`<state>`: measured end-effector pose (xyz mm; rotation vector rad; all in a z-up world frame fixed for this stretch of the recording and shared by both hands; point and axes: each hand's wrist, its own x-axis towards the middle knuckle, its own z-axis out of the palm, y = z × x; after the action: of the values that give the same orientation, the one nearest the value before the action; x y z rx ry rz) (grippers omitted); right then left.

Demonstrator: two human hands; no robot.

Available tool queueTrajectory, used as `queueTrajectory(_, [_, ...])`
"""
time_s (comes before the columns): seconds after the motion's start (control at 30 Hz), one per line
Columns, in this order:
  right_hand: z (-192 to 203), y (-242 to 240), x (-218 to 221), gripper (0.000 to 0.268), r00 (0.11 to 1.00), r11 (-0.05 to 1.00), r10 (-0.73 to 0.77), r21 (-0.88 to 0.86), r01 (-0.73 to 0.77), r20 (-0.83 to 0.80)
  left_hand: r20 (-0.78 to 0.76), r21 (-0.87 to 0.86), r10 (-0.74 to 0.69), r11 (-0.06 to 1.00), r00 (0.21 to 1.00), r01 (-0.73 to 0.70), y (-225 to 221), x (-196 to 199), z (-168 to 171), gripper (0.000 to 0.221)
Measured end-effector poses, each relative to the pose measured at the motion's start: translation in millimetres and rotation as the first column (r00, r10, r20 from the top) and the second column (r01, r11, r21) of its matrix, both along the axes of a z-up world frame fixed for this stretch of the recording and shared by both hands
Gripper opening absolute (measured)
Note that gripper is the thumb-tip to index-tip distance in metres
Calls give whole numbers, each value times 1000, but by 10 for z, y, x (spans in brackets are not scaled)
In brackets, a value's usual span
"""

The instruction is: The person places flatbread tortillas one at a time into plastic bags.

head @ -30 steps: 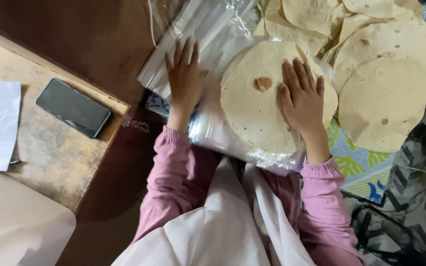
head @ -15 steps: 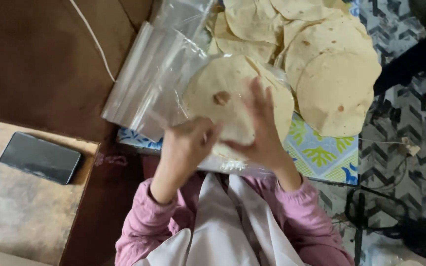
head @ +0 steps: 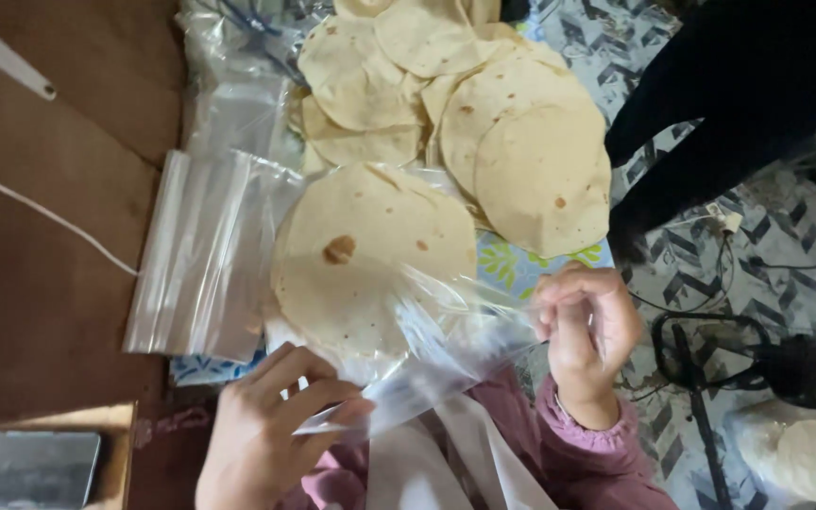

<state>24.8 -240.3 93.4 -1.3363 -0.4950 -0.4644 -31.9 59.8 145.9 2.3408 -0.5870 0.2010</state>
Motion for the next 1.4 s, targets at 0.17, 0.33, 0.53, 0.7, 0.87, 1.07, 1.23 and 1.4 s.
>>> queueTrajectory(0.17, [-28,-25,28,10,922,920,-386,-55,387,34,145,-142,122,985,982,-102,99,-63,83,20])
queueTrajectory(0.33, [20,13,169,25,879,868,-469,-137,477,90,150,-357,224,921,963,-158,384,27,-414,20])
queueTrajectory(0.53, [-347,20,891,33,921,950,-253,-254,180,-295,-230,-358,487,763,843,-539,495,965,-952,16])
queueTrajectory(0.7, [-1097,36,1486,38,882,960,-43,-263,-93,-469,-458,-417,487,621,743,-664,677,1521,-1488,20])
queueTrajectory(0.87, [-1141,80,1539,35,841,938,-111,-336,-88,-530,-509,-521,295,642,809,-562,959,1656,-1956,28])
queueTrajectory(1.07, [-1120,193,1714,29,925,852,-268,-514,98,-269,-540,-497,217,697,813,-516,1160,2053,-2099,26])
queueTrajectory(1.23, [-1271,231,1814,34,912,748,-381,-632,205,-154,-528,-425,296,719,796,-549,967,2212,-2000,25])
queueTrajectory(1.4, [-1425,232,1811,32,903,723,-418,-638,265,-98,-451,-320,446,728,773,-606,861,2192,-2032,29])
